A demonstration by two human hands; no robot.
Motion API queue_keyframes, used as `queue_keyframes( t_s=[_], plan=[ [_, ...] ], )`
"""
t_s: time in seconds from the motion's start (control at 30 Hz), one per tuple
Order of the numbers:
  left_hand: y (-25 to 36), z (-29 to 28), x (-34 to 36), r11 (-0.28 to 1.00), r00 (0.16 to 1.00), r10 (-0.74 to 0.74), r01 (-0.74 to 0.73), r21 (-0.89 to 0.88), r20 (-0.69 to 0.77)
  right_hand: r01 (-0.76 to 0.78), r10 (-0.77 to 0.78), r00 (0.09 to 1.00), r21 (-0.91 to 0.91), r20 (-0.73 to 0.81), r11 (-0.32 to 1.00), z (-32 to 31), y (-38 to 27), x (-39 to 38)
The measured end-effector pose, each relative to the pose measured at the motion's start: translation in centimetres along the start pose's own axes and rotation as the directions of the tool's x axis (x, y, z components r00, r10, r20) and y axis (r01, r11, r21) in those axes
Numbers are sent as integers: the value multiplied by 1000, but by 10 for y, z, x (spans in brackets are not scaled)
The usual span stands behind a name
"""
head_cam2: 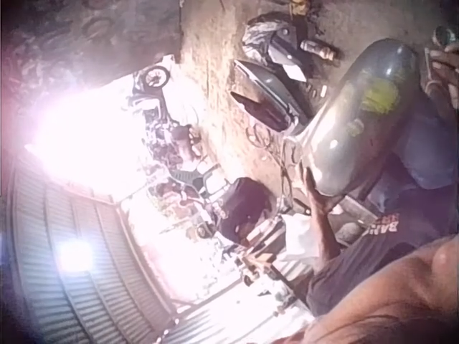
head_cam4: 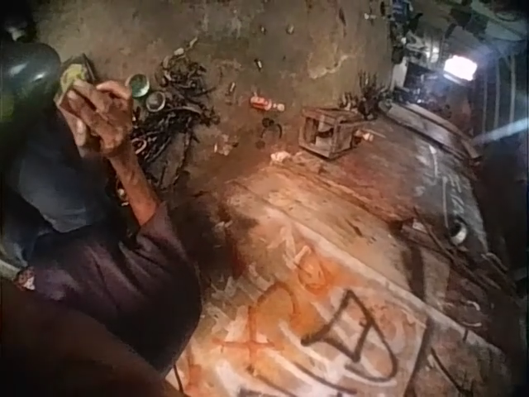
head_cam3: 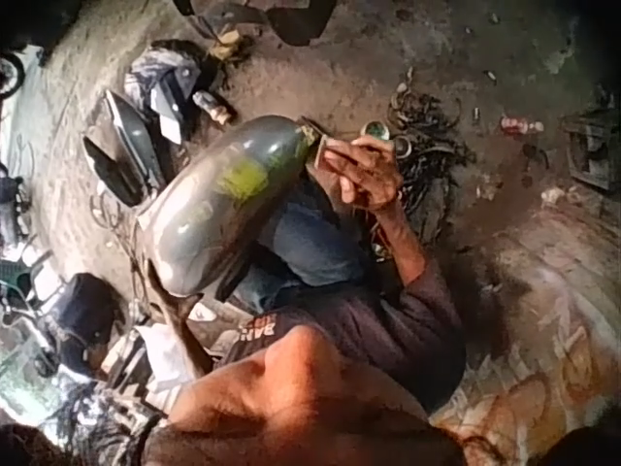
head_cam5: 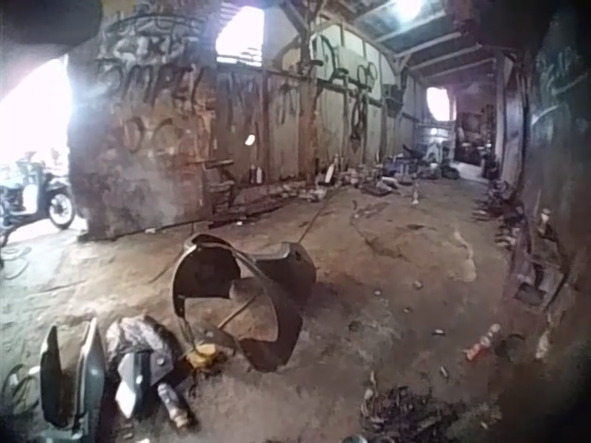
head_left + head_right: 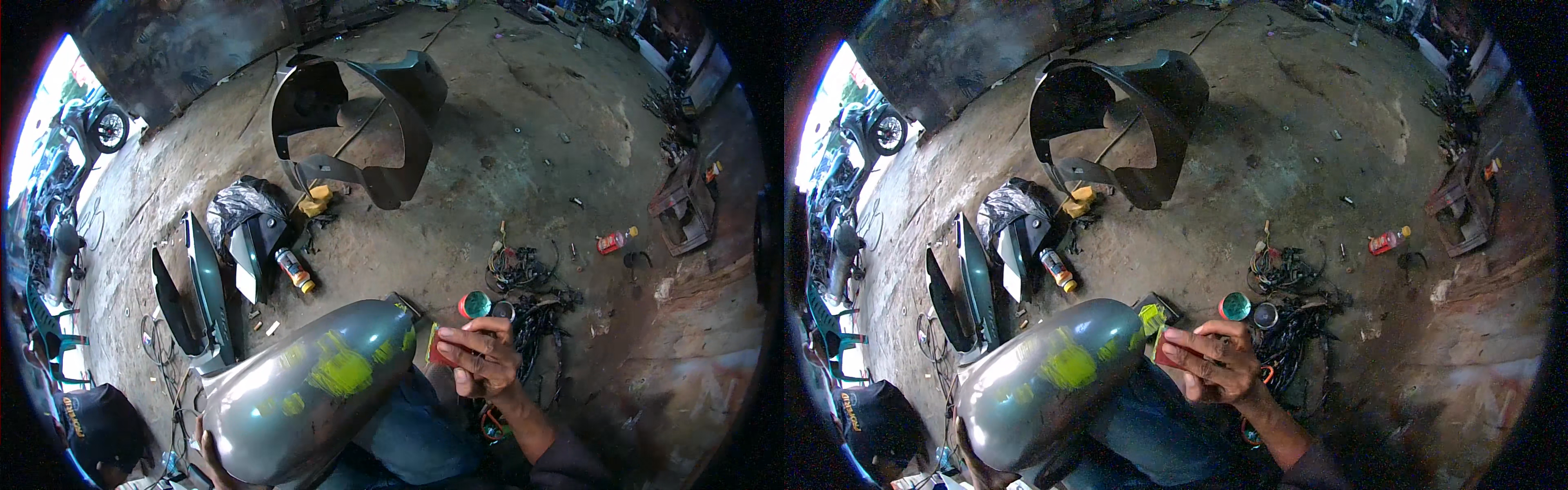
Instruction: Apply filler and sand down the fairing of a motorcycle as part of a repair process.
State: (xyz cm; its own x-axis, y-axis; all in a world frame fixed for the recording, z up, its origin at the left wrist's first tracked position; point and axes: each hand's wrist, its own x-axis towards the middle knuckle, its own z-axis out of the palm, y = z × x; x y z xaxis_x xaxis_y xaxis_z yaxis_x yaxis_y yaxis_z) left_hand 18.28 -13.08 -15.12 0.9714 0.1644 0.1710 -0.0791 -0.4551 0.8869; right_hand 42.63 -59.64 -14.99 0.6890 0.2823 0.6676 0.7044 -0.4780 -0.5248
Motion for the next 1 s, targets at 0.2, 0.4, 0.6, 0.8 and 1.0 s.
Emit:
queue_keyframes(
  t_s=[0.2,0.4,0.6,0.8,1.0],
  plan=[
    [-11,-5,1,998,1000,-4,5,-55,10,90,-94,993,56,65,994,18,6,11],
    [12,-26,-4,937,1000,1,-10,350,25,36,-39,999,76,38,996,19,5,-7],
    [27,-9,26,947,990,90,-118,297,107,24,-24,999,9,-22,1000,9,8,-7],
    [37,4,36,936,943,-319,299,-187,-89,80,-88,993,87,81,993,17,0,3],
    [1,-38,52,934,983,-20,-47,355,183,29,-29,1000,-21,9,999,7,5,-24]
  ],
)
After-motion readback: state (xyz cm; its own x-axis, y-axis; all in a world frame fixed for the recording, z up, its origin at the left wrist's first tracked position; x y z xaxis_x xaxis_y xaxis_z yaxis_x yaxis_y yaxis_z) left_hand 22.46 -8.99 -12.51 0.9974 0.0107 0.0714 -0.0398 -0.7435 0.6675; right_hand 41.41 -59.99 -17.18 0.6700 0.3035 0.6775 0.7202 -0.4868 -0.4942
